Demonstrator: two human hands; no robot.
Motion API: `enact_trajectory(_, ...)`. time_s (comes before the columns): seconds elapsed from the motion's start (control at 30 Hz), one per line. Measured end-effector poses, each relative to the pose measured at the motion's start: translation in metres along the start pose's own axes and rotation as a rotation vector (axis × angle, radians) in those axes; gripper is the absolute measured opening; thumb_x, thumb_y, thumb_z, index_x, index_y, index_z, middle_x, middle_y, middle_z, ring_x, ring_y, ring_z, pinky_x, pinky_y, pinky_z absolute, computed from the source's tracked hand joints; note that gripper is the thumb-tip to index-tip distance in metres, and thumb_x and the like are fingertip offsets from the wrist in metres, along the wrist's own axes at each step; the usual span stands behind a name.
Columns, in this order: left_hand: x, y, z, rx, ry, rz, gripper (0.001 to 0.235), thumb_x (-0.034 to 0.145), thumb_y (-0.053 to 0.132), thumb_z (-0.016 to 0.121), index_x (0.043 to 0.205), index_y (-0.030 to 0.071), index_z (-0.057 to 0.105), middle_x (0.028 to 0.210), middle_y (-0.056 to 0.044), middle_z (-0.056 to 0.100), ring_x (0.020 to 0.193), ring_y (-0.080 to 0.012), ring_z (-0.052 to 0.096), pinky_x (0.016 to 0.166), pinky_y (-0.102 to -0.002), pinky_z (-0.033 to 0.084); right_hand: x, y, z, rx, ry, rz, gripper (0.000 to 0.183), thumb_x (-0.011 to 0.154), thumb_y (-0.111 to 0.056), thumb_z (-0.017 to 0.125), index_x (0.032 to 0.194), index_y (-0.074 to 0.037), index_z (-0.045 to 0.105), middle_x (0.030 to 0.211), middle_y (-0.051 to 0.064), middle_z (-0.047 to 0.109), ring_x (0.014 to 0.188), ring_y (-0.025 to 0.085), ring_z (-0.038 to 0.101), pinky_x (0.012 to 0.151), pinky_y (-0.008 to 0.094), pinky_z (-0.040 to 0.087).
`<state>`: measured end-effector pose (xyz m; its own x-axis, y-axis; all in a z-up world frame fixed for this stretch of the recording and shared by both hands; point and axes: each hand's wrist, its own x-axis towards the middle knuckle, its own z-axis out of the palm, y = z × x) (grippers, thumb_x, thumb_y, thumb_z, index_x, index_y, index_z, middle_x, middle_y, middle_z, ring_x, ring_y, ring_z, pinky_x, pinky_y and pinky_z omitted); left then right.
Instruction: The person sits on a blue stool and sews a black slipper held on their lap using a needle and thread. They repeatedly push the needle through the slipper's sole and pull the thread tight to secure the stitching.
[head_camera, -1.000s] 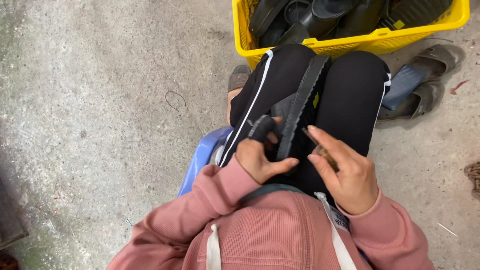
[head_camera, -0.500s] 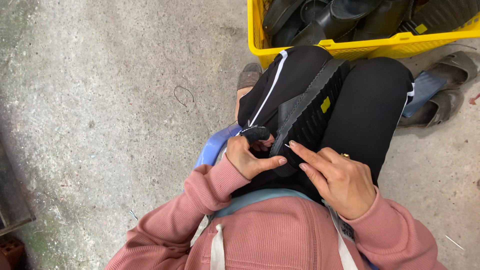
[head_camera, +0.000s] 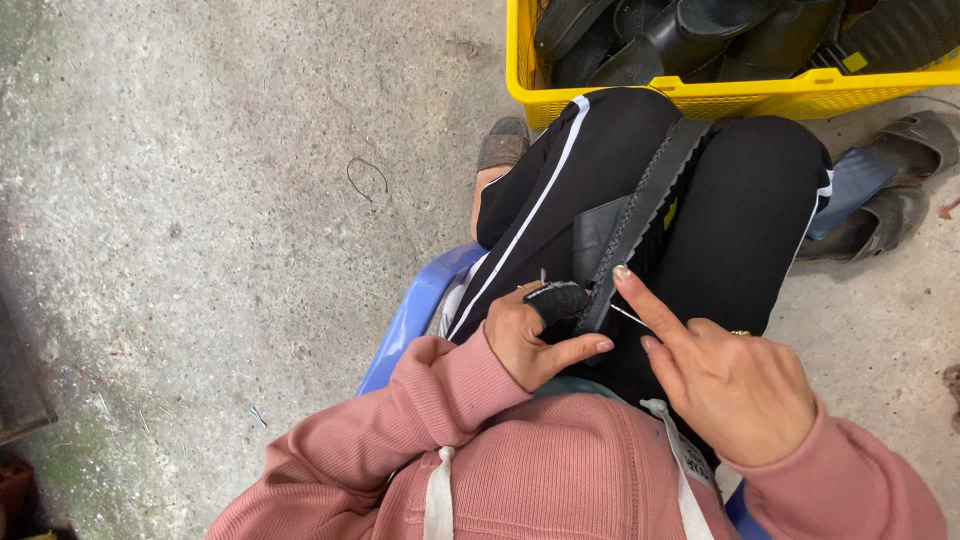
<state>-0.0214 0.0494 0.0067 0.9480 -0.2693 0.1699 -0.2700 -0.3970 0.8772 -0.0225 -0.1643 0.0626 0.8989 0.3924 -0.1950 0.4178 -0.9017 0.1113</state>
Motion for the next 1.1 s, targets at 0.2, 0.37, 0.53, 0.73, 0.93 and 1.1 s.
enact_trajectory(0.2, -0.002, 0.003, 0.002, -0.086, 0.041, -0.104, 0.028, 0.083, 0.036, 0.073, 0.080, 0.010, 0.064, 0.075, 0.000, 0.065, 0.071, -0.0165, 0.064, 0.072, -0.029, 0.053, 0.014, 0.006, 0.032, 0.366, 0.146, -0.118, 0.054, 0.093, -0.025, 0.057, 0.146, -0.034, 0.048, 0.064, -0.005, 0.062, 0.043, 0.024, 0.056, 0.041, 0.042, 0.048)
enact_trajectory(0.37, -0.007, -0.001, 0.013, -0.091, 0.081, -0.071, 0.026, 0.084, 0.033, 0.074, 0.083, 0.008, 0.067, 0.079, -0.003, 0.068, 0.076, -0.0185, 0.066, 0.074, -0.030, 0.054, 0.017, 0.000, 0.057, 0.469, 0.340, -0.163, 0.044, 0.098, -0.019, 0.058, 0.142, -0.020, 0.054, 0.075, -0.003, 0.066, 0.045, 0.019, 0.053, 0.043, 0.034, 0.045)
enact_trajectory(0.53, -0.008, 0.000, 0.020, -0.323, 0.172, -0.058, 0.028, 0.082, 0.023, 0.079, 0.093, 0.000, 0.070, 0.076, -0.017, 0.064, 0.073, -0.0359, 0.066, 0.067, -0.036, 0.054, 0.024, -0.008, 0.055, 0.481, 0.458, -0.153, 0.039, 0.092, -0.024, 0.057, 0.130, -0.020, 0.066, 0.058, 0.000, 0.055, 0.044, 0.020, 0.056, 0.044, 0.032, 0.050)
enact_trajectory(0.73, 0.011, 0.010, -0.005, -0.325, 0.120, -0.024, 0.037, 0.075, 0.029, 0.084, 0.098, 0.002, 0.072, 0.078, -0.017, 0.067, 0.075, -0.0337, 0.069, 0.068, -0.035, 0.055, 0.012, -0.005, 0.063, 0.649, 0.536, -0.075, 0.043, 0.089, -0.024, 0.067, 0.131, -0.013, 0.067, 0.065, -0.002, 0.064, 0.051, 0.018, 0.061, 0.052, 0.028, 0.052)
enact_trajectory(0.93, 0.007, 0.009, 0.003, -0.202, 0.055, -0.026, 0.042, 0.073, 0.037, 0.082, 0.086, 0.001, 0.064, 0.070, -0.016, 0.061, 0.066, -0.0314, 0.063, 0.062, -0.036, 0.050, 0.009, 0.005, 0.063, 0.592, 0.520, -0.144, 0.037, 0.088, -0.025, 0.068, 0.125, -0.023, 0.072, 0.057, -0.007, 0.057, 0.042, 0.014, 0.054, 0.046, 0.025, 0.049)
enact_trajectory(1.1, -0.007, -0.003, 0.016, -0.066, -0.057, -0.110, 0.047, 0.081, 0.041, 0.074, 0.063, 0.006, 0.048, 0.053, -0.006, 0.048, 0.047, -0.0195, 0.049, 0.046, -0.034, 0.037, -0.002, 0.026, 0.044, 0.474, 0.231, -0.147, 0.046, 0.092, -0.030, 0.059, 0.139, -0.033, 0.057, 0.059, -0.006, 0.059, 0.045, 0.017, 0.056, 0.041, 0.033, 0.048)
